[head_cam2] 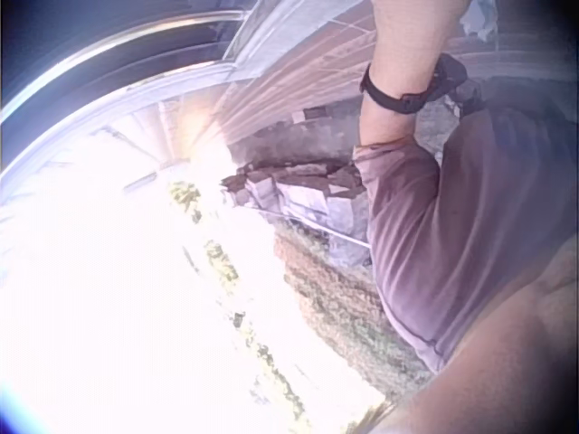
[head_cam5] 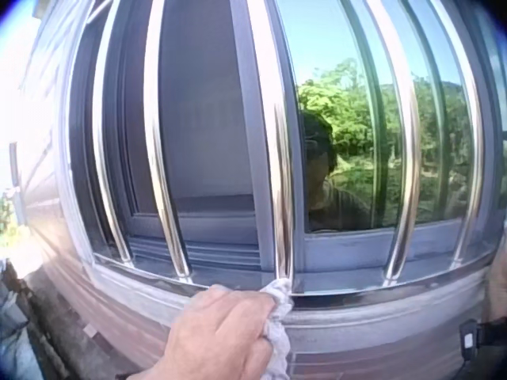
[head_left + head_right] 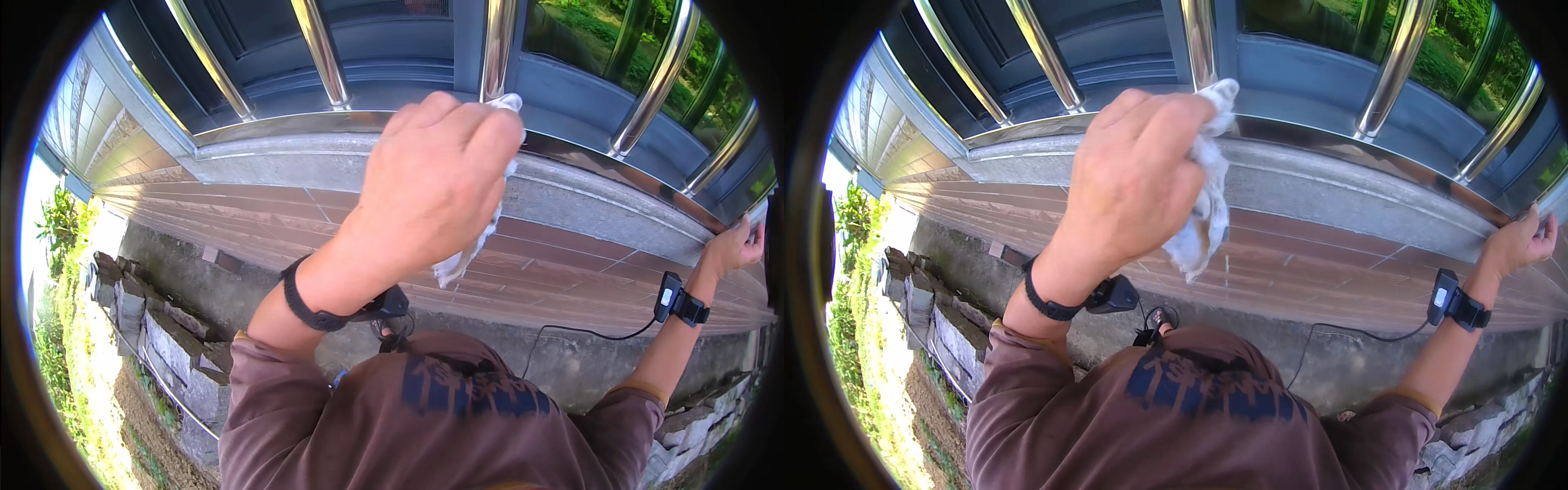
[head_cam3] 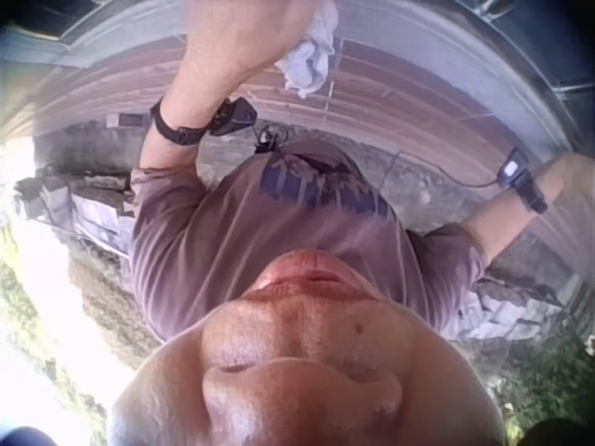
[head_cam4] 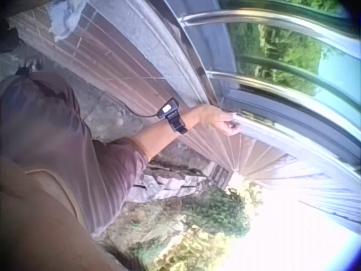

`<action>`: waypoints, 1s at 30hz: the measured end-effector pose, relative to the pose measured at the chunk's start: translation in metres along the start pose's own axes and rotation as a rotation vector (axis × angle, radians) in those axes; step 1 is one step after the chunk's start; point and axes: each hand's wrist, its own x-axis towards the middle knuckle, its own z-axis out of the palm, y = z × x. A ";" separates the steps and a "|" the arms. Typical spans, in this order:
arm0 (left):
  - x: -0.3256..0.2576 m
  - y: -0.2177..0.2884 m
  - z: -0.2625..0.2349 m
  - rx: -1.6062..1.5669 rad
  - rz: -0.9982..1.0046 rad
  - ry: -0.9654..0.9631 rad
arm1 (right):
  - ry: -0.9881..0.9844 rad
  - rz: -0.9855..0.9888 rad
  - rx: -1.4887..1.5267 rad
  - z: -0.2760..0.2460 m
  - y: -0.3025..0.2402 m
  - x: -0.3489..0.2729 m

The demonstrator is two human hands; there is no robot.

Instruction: Cleaning the exterior window frame and glass with a white cloth.

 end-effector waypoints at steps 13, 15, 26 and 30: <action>-0.012 -0.024 0.015 0.007 -0.079 0.112 | -0.062 -0.052 0.066 -0.002 0.001 0.011; -0.014 -0.028 0.002 0.024 -0.104 0.059 | -0.059 -0.041 0.070 -0.004 0.004 0.011; -0.028 -0.049 -0.024 0.530 -0.050 -0.105 | -0.034 0.112 0.234 -0.009 0.031 0.010; -0.010 -0.033 -0.008 0.242 -0.068 -0.056 | -0.024 0.139 0.034 -0.008 0.024 0.010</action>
